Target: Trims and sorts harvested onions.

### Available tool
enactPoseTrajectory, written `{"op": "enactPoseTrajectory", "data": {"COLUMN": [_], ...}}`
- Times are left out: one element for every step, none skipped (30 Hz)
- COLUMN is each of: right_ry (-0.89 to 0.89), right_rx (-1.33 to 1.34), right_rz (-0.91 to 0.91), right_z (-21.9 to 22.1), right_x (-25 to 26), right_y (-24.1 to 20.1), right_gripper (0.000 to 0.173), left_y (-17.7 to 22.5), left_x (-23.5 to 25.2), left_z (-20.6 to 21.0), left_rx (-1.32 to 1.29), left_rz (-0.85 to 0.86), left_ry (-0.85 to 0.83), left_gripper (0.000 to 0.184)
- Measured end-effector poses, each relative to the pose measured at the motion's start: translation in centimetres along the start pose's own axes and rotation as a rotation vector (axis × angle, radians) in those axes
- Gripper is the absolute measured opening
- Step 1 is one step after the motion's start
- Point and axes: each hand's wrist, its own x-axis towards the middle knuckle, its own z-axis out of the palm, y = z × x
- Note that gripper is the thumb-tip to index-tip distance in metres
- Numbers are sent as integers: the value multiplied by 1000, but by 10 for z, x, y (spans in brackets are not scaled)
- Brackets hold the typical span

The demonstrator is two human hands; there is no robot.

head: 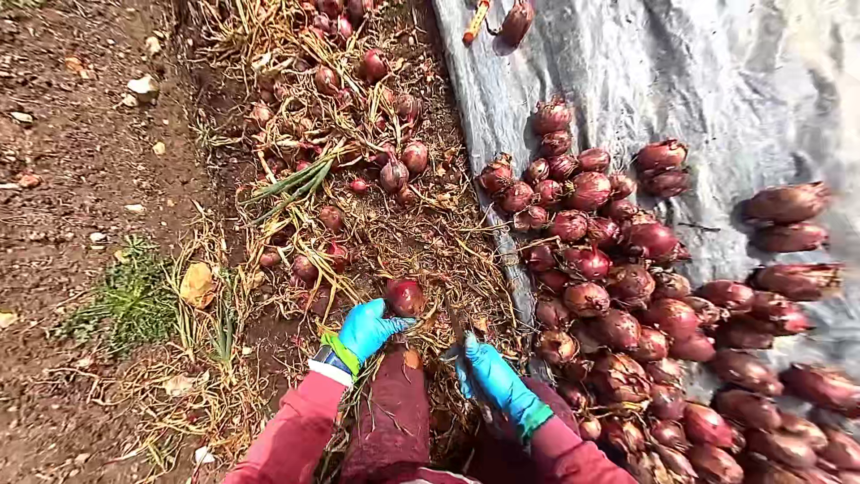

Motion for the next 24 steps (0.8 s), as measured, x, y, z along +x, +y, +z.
{"op": "enactPoseTrajectory", "data": {"right_ry": [-47,-60,-49,-34,-20,11,41,66,82,89,96,130,168,182,155,111,85,106,164,256,370,487,608,707], "right_rx": [-41,-86,-137,-200,-284,-357,-416,-457,-458,-409,-333,-249,-191,-196,-262,-329,-356,-332,-270,-188,-73,49,153,219], "right_rz": [-44,-88,-144,-197,-252,-312,-351,-368,-354,-325,-309,-307,-289,-262,-236,-226,-257,-314,-362,-411,-468,-521,-541,-536], "right_z": [6,12,17,20,21,24,24,23,20,16,12,10,8,5,0,-4,-7,-10,-14,-18,-23,-30,-35,-41], "right_x": [1,-2,-7,-13,-19,-27,-35,-44,-53,-64,-79,-92,-102,-109,-116,-125,-138,-152,-169,-185,-199,-207,-211,-211], "right_y": [-17,-34,-46,-53,-59,-59,-55,-50,-45,-42,-35,-25,-12,1,12,21,25,28,32,38,47,54,60,66], "right_gripper": [84,81,81,84,87,89,90,86,78,72,68,69,72,75,76,78,81,82,82,83,85,87,86,84], "left_y": [9,20,29,35,41,46,51,59,70,85,96,101,104,111,125,144,163,181,195,205,210,212,203,179], "left_x": [-12,-25,-37,-47,-53,-58,-62,-67,-69,-71,-76,-80,-87,-96,-108,-122,-137,-148,-155,-155,-147,-135,-122,-111], "left_z": [0,-1,-4,-8,-13,-18,-22,-27,-33,-37,-37,-32,-23,-9,6,24,45,66,81,90,89,79,63,43], "left_rx": [102,162,163,133,120,135,190,295,439,589,677,685,624,580,587,651,736,810,847,843,809,759,697,634], "left_rz": [81,138,196,266,334,371,383,358,297,210,135,110,140,180,218,246,285,334,391,439,448,400,341,282], "left_ry": [-92,-175,-224,-241,-260,-295,-348,-404,-440,-431,-371,-277,-186,-142,-171,-258,-363,-459,-519,-509,-431,-327,-221,-149], "left_gripper": [53,60,65,68,70,70,71,71,70,71,71,70,66,59,52,48,46,45,45,44,43,41,42,43]}}
